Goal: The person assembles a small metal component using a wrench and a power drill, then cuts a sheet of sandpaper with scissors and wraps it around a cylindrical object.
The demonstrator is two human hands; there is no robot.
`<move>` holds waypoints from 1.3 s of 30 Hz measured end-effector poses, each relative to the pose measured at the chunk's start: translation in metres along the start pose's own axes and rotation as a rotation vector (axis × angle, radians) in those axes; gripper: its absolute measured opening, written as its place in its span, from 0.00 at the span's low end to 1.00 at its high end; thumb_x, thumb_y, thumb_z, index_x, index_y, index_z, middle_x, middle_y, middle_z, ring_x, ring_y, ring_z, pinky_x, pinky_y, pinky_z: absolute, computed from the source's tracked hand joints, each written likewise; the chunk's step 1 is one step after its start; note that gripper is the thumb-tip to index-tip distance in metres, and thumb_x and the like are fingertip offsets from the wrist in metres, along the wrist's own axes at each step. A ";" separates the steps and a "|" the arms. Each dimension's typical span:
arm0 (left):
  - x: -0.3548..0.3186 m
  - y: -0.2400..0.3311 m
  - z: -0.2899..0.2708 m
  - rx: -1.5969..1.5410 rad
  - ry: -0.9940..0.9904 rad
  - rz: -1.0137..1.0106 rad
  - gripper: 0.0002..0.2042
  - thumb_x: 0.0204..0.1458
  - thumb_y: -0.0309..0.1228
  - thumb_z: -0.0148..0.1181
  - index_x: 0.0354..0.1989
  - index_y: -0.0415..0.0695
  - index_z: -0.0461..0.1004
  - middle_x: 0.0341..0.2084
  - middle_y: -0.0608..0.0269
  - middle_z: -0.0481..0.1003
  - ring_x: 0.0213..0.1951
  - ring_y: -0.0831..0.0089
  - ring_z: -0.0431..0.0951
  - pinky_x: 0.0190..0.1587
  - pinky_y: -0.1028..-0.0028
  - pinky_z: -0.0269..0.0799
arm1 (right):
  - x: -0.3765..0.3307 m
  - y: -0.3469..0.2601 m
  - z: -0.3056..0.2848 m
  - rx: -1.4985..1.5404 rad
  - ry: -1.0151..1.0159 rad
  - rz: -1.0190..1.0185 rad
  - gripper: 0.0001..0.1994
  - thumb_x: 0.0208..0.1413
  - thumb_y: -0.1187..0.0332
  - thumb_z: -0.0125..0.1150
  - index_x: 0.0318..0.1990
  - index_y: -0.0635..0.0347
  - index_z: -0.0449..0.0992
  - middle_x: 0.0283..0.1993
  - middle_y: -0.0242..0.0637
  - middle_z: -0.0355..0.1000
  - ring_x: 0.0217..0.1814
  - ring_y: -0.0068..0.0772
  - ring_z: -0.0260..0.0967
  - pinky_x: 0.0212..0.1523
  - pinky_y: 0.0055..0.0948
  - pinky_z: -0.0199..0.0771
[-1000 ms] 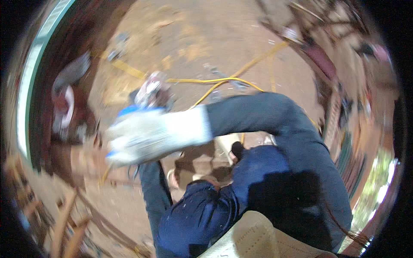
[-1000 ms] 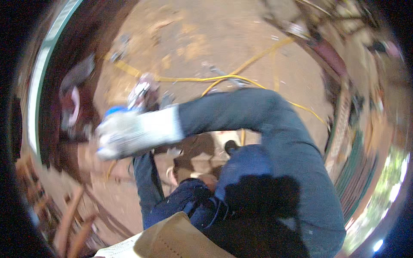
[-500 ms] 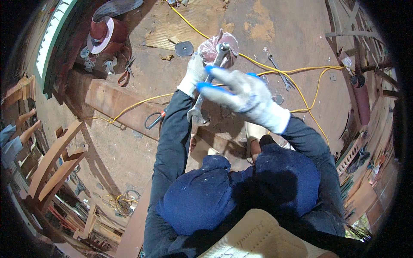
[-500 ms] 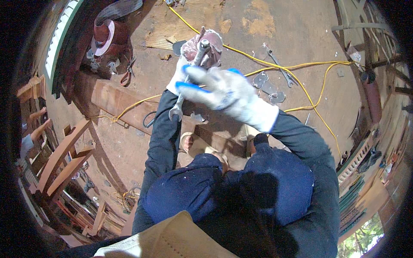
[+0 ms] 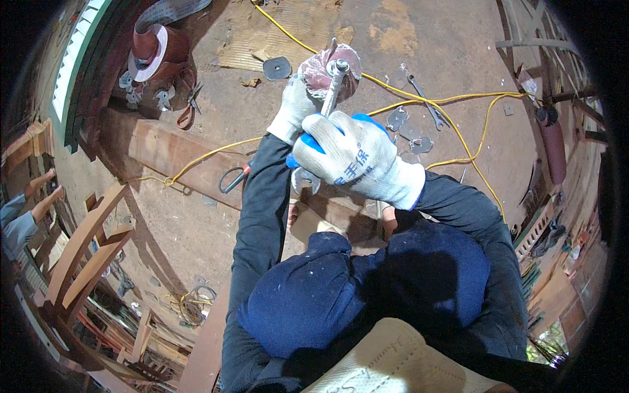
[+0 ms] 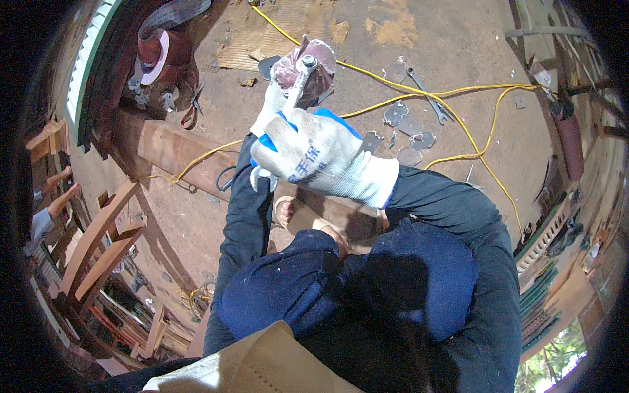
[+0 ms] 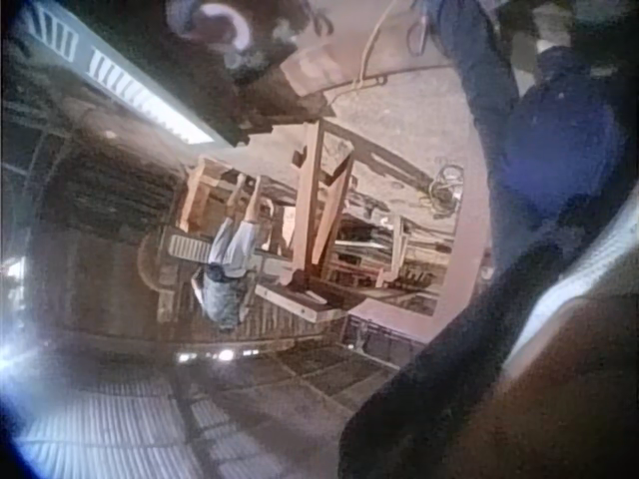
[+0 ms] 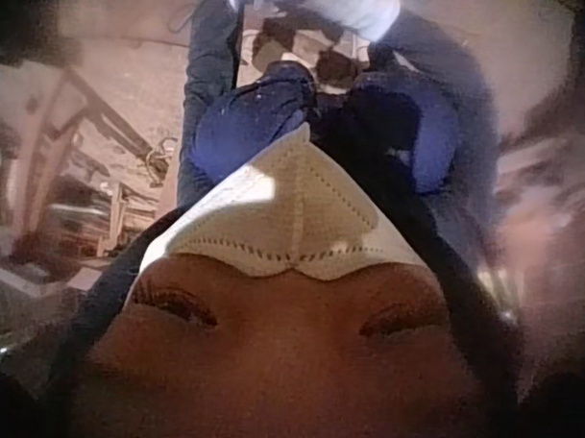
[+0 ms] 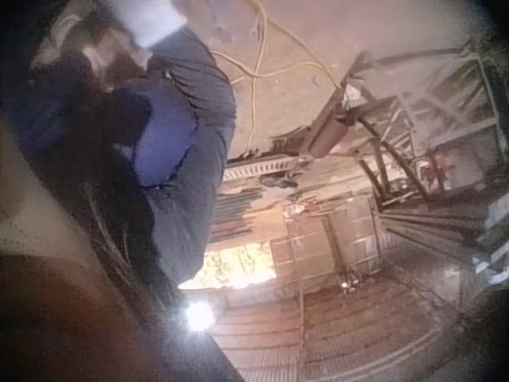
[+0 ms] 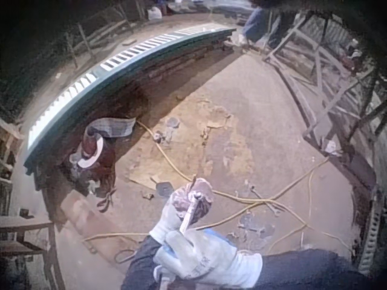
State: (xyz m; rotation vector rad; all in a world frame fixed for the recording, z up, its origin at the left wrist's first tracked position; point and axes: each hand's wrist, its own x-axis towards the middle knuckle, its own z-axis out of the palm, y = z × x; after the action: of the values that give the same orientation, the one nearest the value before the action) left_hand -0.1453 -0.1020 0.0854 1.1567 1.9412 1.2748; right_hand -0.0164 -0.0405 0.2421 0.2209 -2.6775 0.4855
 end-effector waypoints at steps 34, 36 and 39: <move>-0.039 0.019 0.001 0.009 -0.099 -0.004 0.30 0.37 0.41 0.71 0.51 0.44 0.71 0.40 0.53 0.77 0.44 0.59 0.78 0.44 0.67 0.73 | 0.012 0.005 -0.015 -0.146 0.002 0.038 0.18 0.42 0.60 0.63 0.44 0.50 0.73 0.39 0.34 0.73 0.30 0.30 0.73 0.24 0.24 0.73; -0.039 0.024 -0.004 0.016 -0.101 0.002 0.30 0.37 0.41 0.71 0.51 0.44 0.71 0.40 0.53 0.77 0.44 0.59 0.78 0.44 0.67 0.73 | 0.009 0.002 -0.015 -0.033 0.028 0.017 0.18 0.42 0.60 0.63 0.44 0.49 0.73 0.39 0.34 0.73 0.31 0.30 0.73 0.24 0.26 0.73; -0.028 0.027 -0.003 0.013 -0.070 0.016 0.30 0.37 0.41 0.71 0.51 0.44 0.71 0.40 0.53 0.77 0.44 0.59 0.77 0.44 0.66 0.73 | 0.005 -0.001 -0.020 -0.015 -0.002 0.007 0.16 0.40 0.59 0.65 0.38 0.50 0.73 0.37 0.34 0.73 0.29 0.32 0.73 0.24 0.28 0.72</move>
State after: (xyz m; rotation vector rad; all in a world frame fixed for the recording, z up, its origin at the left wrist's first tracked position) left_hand -0.1243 -0.1229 0.1111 1.2095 1.8958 1.2151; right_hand -0.0137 -0.0351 0.2616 0.2076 -2.6836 0.4672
